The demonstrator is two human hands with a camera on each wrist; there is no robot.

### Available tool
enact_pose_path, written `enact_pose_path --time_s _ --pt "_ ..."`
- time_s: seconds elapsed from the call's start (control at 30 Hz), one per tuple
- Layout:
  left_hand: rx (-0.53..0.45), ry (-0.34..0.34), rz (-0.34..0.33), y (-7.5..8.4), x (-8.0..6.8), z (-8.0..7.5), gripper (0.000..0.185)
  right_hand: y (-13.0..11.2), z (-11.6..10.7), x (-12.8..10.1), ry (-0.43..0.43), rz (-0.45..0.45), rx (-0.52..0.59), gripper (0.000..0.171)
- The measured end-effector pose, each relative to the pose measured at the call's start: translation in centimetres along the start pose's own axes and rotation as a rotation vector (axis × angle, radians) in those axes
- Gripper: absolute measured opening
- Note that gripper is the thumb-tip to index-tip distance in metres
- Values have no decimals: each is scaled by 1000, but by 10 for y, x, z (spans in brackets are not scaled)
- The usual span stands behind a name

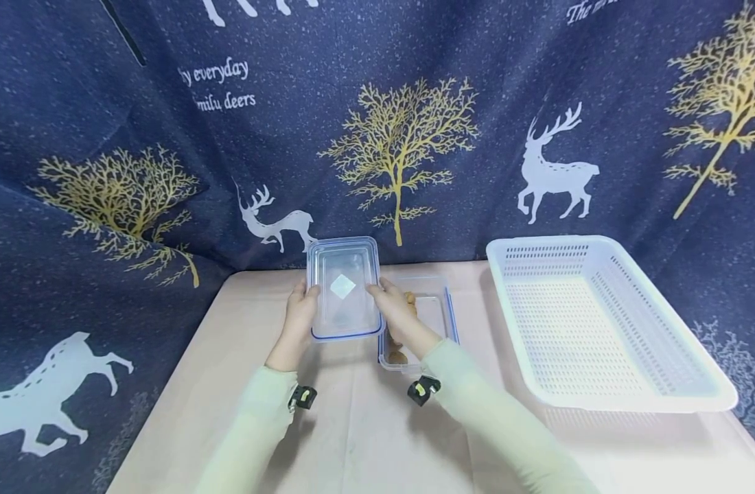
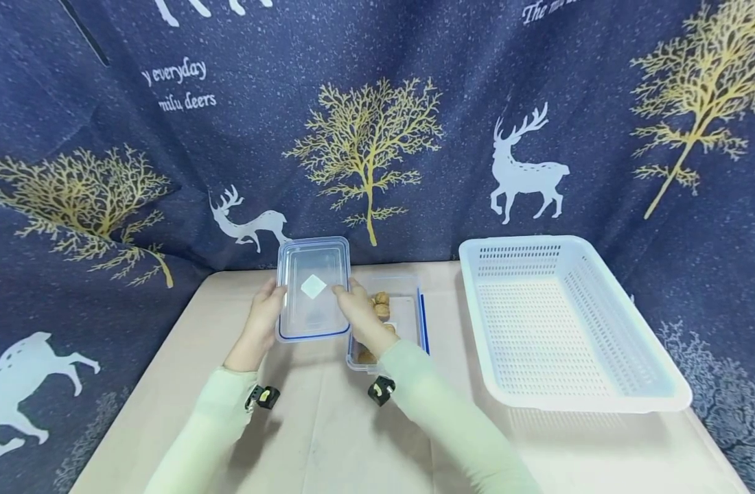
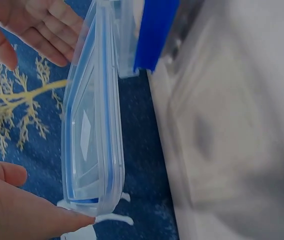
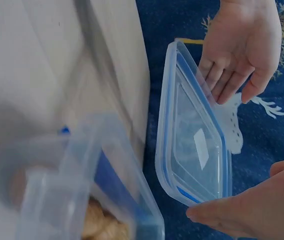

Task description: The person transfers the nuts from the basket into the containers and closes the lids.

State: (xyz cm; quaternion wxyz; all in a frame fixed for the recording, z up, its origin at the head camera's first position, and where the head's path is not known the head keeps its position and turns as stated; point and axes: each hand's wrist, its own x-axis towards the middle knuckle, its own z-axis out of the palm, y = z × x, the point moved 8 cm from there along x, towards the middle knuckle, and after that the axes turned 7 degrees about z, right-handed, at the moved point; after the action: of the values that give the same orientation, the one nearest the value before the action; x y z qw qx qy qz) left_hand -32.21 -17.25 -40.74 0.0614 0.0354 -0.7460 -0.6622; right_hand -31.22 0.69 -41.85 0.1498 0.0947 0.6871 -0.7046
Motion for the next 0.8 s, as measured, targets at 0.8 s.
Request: enact_pose_path --time_s 0.8 --pt "-149 -91 127 28 -18 57 55 -25 -78 -19 112 -113 26 50"
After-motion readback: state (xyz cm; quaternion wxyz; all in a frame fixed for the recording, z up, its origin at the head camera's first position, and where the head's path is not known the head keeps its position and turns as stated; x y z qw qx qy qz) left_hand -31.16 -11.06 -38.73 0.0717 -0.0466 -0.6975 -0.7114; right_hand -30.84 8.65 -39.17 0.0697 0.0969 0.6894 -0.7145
